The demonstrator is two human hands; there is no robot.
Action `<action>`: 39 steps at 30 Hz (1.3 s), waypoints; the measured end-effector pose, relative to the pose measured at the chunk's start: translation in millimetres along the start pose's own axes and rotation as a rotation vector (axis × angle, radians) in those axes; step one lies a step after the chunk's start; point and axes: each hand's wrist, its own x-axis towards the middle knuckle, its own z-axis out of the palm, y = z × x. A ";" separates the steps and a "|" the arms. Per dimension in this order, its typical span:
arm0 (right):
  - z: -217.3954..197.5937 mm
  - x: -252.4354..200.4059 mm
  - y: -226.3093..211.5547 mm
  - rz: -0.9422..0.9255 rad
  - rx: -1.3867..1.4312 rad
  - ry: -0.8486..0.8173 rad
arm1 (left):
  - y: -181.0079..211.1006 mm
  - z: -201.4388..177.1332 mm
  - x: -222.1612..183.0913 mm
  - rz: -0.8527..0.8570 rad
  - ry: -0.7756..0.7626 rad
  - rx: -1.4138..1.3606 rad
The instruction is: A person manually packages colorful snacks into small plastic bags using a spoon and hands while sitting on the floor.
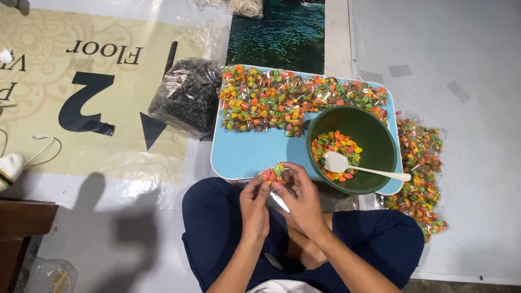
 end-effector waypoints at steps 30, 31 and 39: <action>-46.4 251.4 34.2 -0.120 -1.285 -0.163 | 29.7 -31.9 -1.5 0.160 -0.173 0.733; -44.9 249.0 33.6 -0.118 -1.283 -0.162 | 29.1 -32.5 -1.6 0.158 -0.174 0.735; -35.9 191.7 -17.4 -0.595 -1.236 0.052 | 26.7 -28.4 -2.6 0.195 -0.160 0.802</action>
